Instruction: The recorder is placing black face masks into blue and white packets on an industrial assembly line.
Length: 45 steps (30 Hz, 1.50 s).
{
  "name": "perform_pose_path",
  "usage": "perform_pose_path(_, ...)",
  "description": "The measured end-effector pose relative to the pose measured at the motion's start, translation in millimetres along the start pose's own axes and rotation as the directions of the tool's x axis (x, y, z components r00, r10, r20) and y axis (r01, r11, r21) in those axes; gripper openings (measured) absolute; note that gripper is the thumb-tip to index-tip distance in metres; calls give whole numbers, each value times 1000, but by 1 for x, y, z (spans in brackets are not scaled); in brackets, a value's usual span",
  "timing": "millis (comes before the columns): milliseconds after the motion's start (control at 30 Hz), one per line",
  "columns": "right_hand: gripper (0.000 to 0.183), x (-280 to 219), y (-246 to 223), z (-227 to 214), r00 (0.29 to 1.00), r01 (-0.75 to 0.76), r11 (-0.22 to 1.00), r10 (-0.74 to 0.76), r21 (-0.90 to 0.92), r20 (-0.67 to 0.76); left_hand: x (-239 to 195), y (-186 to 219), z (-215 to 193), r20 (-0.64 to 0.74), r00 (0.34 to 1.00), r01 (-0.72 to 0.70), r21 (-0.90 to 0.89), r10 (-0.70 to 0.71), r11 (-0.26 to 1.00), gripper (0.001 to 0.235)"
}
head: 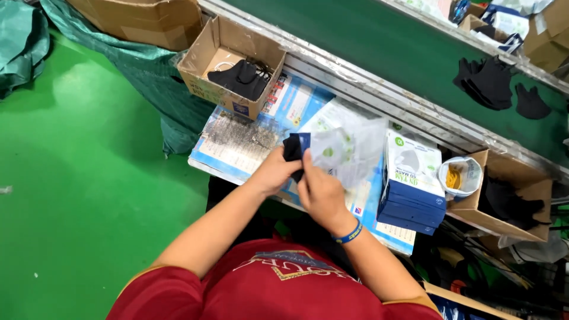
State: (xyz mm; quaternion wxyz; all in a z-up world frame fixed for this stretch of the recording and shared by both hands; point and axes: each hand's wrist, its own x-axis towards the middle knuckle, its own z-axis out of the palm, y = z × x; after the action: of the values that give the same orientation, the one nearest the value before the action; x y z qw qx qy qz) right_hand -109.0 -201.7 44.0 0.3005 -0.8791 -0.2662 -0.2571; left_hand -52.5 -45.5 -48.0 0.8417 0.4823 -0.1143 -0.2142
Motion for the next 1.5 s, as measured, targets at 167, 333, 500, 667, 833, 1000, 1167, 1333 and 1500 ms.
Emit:
perform_pose_path(167, 52, -14, -5, -12, 998, -54, 998, 56, 41, -40, -22, 1, 39, 140, 989, 120, -642, -38, 757, 43)
perform_pose_path(333, 48, -33, -22, -32, 994, -103, 969, 92, 226, 58, -38, -41, 38, 264, 937, 333, -468, -230, 819, 41)
perform_pose_path(500, 48, -37, -14, -29, 932, -363, 926, 357, 103, 67, -32, -19, 59, 256, 948, 311, -604, -191, 734, 39)
perform_pose_path(667, 50, -36, -37, -44, 971, -131, 950, 65, 284, 232, -36, -64, 41, 259, 942, 331, -608, -214, 722, 44)
perform_pose_path(833, 62, 15, -44, -100, 976, 11, 958, -72, 286, 204, -54, 23, 69, 465, 880, -323, 734, -95, 598, 36)
perform_pose_path(1000, 40, -16, 5, -94, 774, -492, 807, 235, 326, 588, -68, 67, 88, 443, 815, -205, 823, -374, 529, 25)
perform_pose_path(1167, 24, -21, 9, -92, 761, -625, 616, 347, 479, 548, -90, 106, 107, 250, 956, -271, 953, 155, 136, 15)
perform_pose_path(1333, 19, -22, 3, -86, 839, -543, 607, 371, 580, 398, -80, 150, 119, 288, 817, -390, 914, 500, 110, 58)
perform_pose_path(1500, 11, -23, 5, -83, 866, -497, 678, 351, 542, 355, -69, 119, 99, 320, 889, -394, 900, 329, 188, 12)
